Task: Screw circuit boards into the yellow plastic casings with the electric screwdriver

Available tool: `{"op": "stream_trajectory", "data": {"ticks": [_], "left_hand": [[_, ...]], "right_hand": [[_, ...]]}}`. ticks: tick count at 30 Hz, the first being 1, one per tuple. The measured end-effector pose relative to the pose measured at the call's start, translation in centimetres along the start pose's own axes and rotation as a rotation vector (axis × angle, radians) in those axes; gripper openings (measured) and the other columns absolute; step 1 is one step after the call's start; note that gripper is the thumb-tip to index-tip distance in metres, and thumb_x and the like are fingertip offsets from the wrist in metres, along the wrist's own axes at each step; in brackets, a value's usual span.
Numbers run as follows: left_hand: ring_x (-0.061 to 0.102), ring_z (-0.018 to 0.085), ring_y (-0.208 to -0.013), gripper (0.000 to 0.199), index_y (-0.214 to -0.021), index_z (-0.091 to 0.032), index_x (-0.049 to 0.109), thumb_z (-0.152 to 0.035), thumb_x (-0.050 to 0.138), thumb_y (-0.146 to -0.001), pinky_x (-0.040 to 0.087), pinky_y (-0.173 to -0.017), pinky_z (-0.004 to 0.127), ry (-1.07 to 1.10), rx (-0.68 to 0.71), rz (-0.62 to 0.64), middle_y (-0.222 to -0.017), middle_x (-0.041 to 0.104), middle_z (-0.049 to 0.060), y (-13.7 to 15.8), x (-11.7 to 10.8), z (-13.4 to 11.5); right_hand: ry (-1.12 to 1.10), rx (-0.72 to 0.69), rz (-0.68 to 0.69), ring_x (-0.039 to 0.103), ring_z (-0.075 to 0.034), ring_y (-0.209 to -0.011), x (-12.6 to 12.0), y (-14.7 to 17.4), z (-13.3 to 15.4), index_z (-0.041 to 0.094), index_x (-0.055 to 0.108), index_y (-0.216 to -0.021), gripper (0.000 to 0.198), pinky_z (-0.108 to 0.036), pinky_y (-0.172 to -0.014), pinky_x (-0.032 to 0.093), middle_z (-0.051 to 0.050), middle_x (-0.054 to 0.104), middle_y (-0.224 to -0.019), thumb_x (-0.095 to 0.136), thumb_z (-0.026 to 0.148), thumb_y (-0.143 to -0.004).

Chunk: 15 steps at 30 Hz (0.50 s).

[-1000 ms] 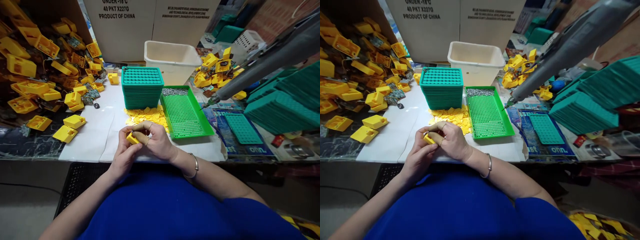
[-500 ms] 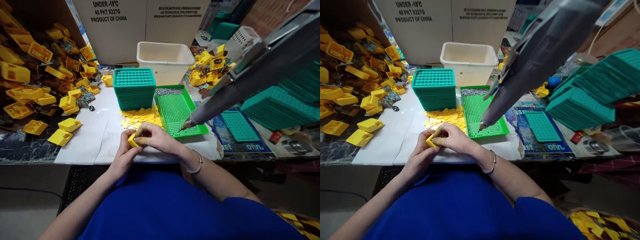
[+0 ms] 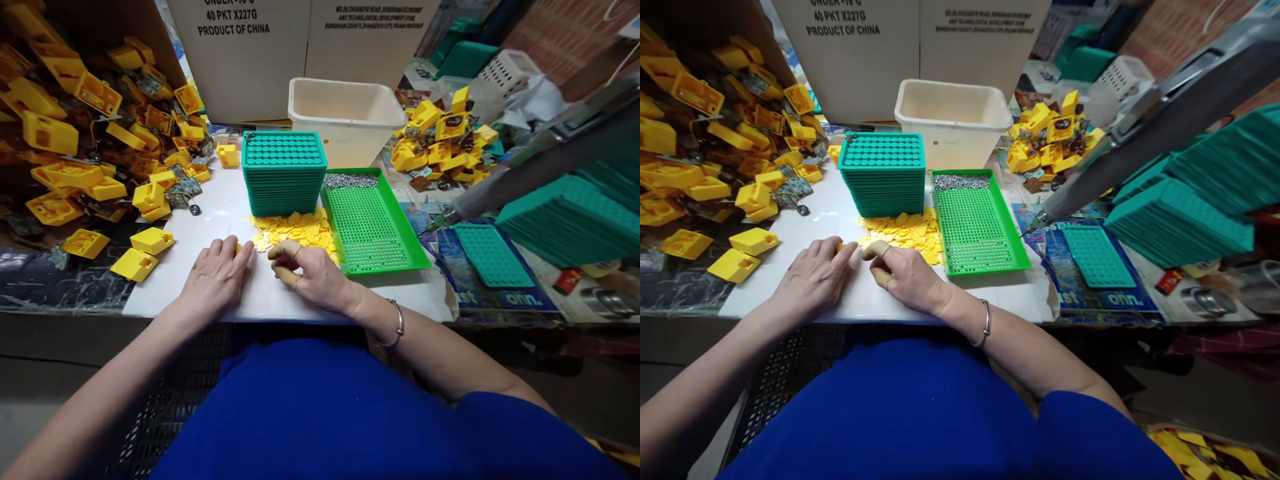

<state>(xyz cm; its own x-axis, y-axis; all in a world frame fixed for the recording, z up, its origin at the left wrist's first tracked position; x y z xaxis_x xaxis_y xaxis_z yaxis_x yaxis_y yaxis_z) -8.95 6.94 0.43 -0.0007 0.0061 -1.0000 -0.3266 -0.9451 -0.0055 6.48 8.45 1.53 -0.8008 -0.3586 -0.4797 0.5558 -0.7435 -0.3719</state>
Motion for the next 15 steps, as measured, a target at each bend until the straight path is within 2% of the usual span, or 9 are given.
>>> {"op": "stream_trajectory", "data": {"ticks": [3, 5, 7, 9, 11, 13, 15], "left_hand": [[0.055, 0.035, -0.106, 0.045, -0.135, -0.011, 0.05, -0.024, 0.04, -0.093, 0.048, -0.09, 0.054, 0.184, -0.011, -0.089, -0.121, 0.055, 0.022, 0.3, -0.6, 1.2], [0.055, 0.033, -0.111, 0.045, -0.134, -0.014, 0.05, -0.03, 0.046, -0.093, 0.046, -0.097, 0.053, 0.422, -0.08, -0.204, -0.121, 0.056, 0.018, 0.9, -1.3, 2.7], [0.058, 0.029, -0.109, 0.044, -0.131, -0.02, 0.051, -0.036, 0.054, -0.09, 0.047, -0.098, 0.049, 0.758, -0.205, -0.323, -0.121, 0.057, 0.014, 1.8, -1.6, 4.3], [0.063, 0.025, -0.1, 0.042, -0.126, -0.023, 0.054, -0.038, 0.06, -0.087, 0.054, -0.09, 0.044, 1.184, -0.374, -0.409, -0.119, 0.06, 0.01, 2.8, -1.0, 5.7], [0.067, 0.023, -0.092, 0.036, -0.118, -0.024, 0.056, -0.036, 0.063, -0.085, 0.058, -0.079, 0.037, 1.573, -0.531, -0.436, -0.114, 0.063, 0.009, 3.7, 0.1, 6.1], [0.07, 0.022, -0.087, 0.029, -0.109, -0.021, 0.058, -0.032, 0.064, -0.083, 0.06, -0.073, 0.034, 1.79, -0.625, -0.452, -0.106, 0.067, 0.008, 4.4, 0.7, 5.9], [0.072, 0.021, -0.084, 0.024, -0.103, -0.02, 0.059, -0.029, 0.064, -0.082, 0.06, -0.071, 0.031, 1.868, -0.66, -0.489, -0.1, 0.069, 0.008, 5.1, 0.7, 5.7]], "right_hand": [[0.101, -0.124, 0.02, 0.064, -0.012, -0.084, 0.4, -1.0, 0.4, 0.013, 0.067, -0.098, 0.018, -0.026, -0.08, 0.05, -0.007, 0.071, -0.093, 0.051, 0.011, -0.09], [0.179, -0.125, 0.063, 0.064, -0.013, -0.087, 0.8, -1.8, 0.1, 0.012, 0.069, -0.097, 0.019, -0.026, -0.081, 0.049, -0.009, 0.071, -0.095, 0.052, 0.01, -0.09], [0.281, -0.093, 0.159, 0.062, -0.013, -0.088, 1.7, -2.6, -0.2, 0.011, 0.07, -0.098, 0.018, -0.026, -0.081, 0.048, -0.009, 0.071, -0.096, 0.054, 0.01, -0.09], [0.429, -0.068, 0.287, 0.059, -0.013, -0.082, 2.8, -3.2, -0.3, 0.012, 0.07, -0.098, 0.017, -0.025, -0.074, 0.045, -0.008, 0.069, -0.093, 0.055, 0.012, -0.091], [0.597, -0.071, 0.394, 0.054, -0.012, -0.074, 3.8, -3.7, -0.1, 0.014, 0.07, -0.098, 0.018, -0.025, -0.064, 0.038, -0.007, 0.066, -0.089, 0.053, 0.015, -0.093], [0.717, -0.138, 0.471, 0.051, -0.013, -0.072, 4.8, -4.0, 0.6, 0.015, 0.069, -0.099, 0.021, -0.026, -0.06, 0.033, -0.007, 0.064, -0.087, 0.048, 0.015, -0.096], [0.763, -0.246, 0.536, 0.051, -0.014, -0.074, 6.0, -4.0, 1.5, 0.014, 0.068, -0.1, 0.025, -0.027, -0.061, 0.034, -0.008, 0.063, -0.087, 0.043, 0.013, -0.098]]}}
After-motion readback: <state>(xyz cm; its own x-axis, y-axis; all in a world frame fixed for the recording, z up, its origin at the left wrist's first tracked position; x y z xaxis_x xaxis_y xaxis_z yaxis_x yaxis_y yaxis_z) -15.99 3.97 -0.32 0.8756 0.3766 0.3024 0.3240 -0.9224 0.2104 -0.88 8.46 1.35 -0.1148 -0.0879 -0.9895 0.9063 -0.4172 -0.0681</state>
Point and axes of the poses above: each hand's wrist, its own y-axis away from the middle knuckle, its own x-axis out of the palm, z = x × y, the point moved 6 cm from there along -y, towards the middle knuckle
